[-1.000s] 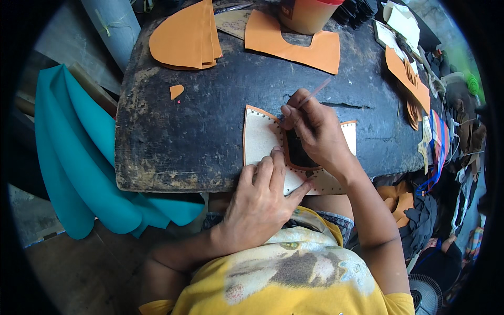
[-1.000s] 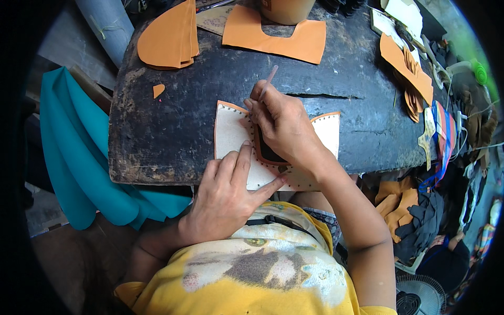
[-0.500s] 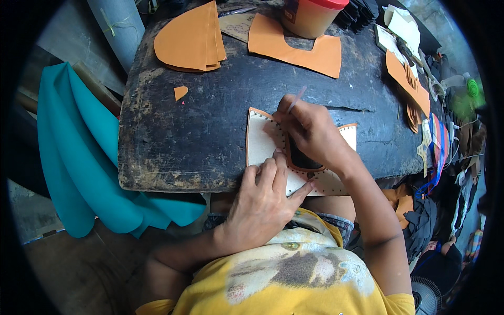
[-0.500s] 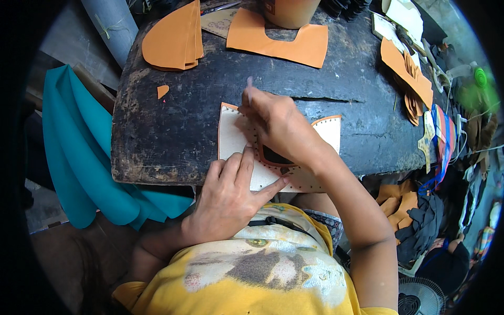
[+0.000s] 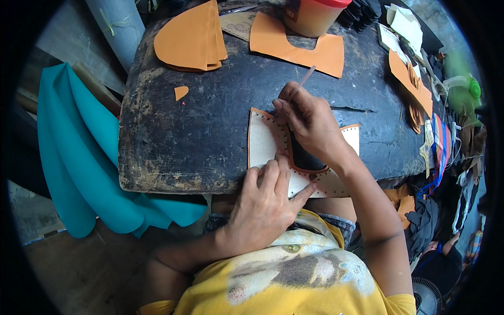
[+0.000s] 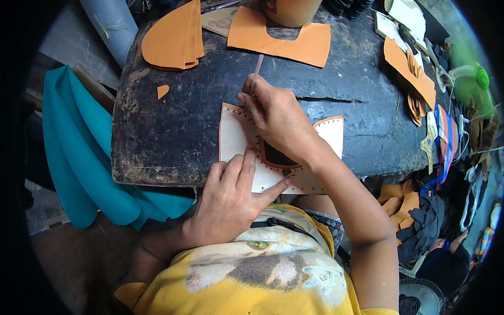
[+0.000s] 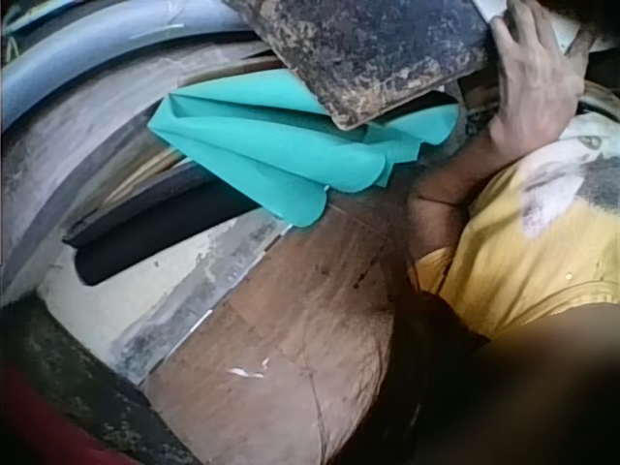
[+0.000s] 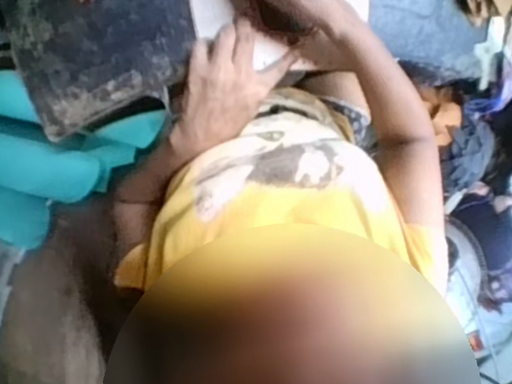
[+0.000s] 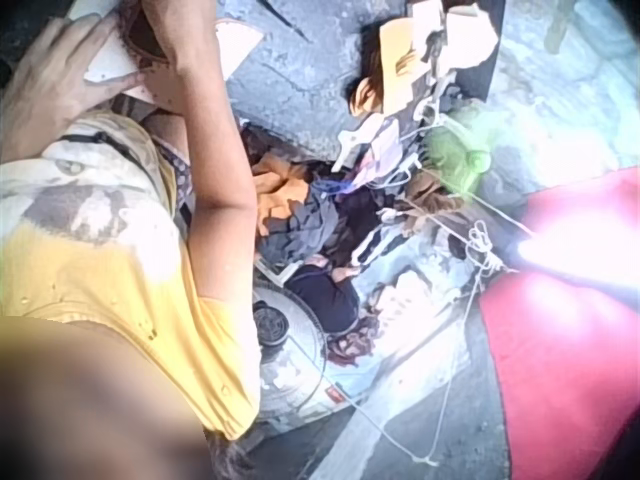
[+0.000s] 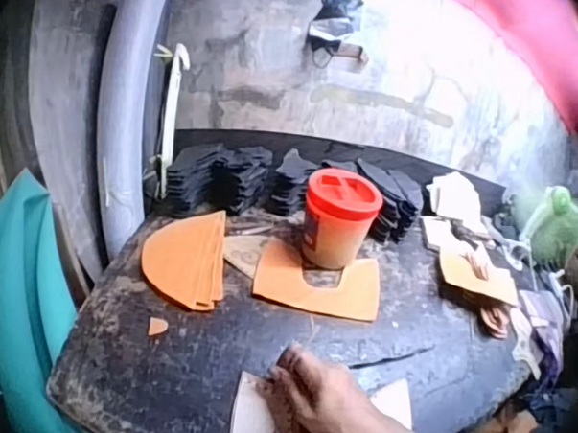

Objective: The person uses a pointed awl to punch holes along the edges of orange leather pieces placed on a white template. They repeatedly align the leather, punch holes, and flip the pieces to continue the process.

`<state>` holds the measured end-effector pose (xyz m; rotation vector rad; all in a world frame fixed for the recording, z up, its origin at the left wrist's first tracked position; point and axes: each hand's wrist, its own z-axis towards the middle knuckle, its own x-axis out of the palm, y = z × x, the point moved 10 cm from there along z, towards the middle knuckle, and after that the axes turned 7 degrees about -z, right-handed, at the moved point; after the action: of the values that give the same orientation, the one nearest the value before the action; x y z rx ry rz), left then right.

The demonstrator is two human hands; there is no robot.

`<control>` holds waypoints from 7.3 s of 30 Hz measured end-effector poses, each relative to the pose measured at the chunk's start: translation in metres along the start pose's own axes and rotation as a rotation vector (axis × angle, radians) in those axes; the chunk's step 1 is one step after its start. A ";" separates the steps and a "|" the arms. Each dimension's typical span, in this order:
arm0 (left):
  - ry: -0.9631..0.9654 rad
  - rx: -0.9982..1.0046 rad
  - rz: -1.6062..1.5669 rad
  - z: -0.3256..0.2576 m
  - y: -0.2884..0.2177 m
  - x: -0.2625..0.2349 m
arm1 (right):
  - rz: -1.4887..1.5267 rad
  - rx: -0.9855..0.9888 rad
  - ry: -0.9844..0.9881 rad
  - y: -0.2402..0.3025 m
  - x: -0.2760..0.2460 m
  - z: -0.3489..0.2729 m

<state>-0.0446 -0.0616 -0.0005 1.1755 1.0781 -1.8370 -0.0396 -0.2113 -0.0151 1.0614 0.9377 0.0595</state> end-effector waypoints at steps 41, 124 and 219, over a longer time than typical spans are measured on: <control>0.013 -0.011 -0.005 -0.004 -0.001 0.004 | -0.219 -0.319 0.117 0.051 0.035 0.005; 0.188 -0.085 -0.249 0.048 0.032 0.011 | -0.011 0.171 -0.458 -0.057 -0.100 -0.157; -0.130 -0.039 -0.655 0.026 0.071 0.010 | -0.129 -0.268 -0.143 0.023 -0.012 -0.119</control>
<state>0.0043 -0.1152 -0.0227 0.7024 1.5343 -2.3218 -0.1189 -0.1194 -0.0084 0.7464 0.8402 0.0013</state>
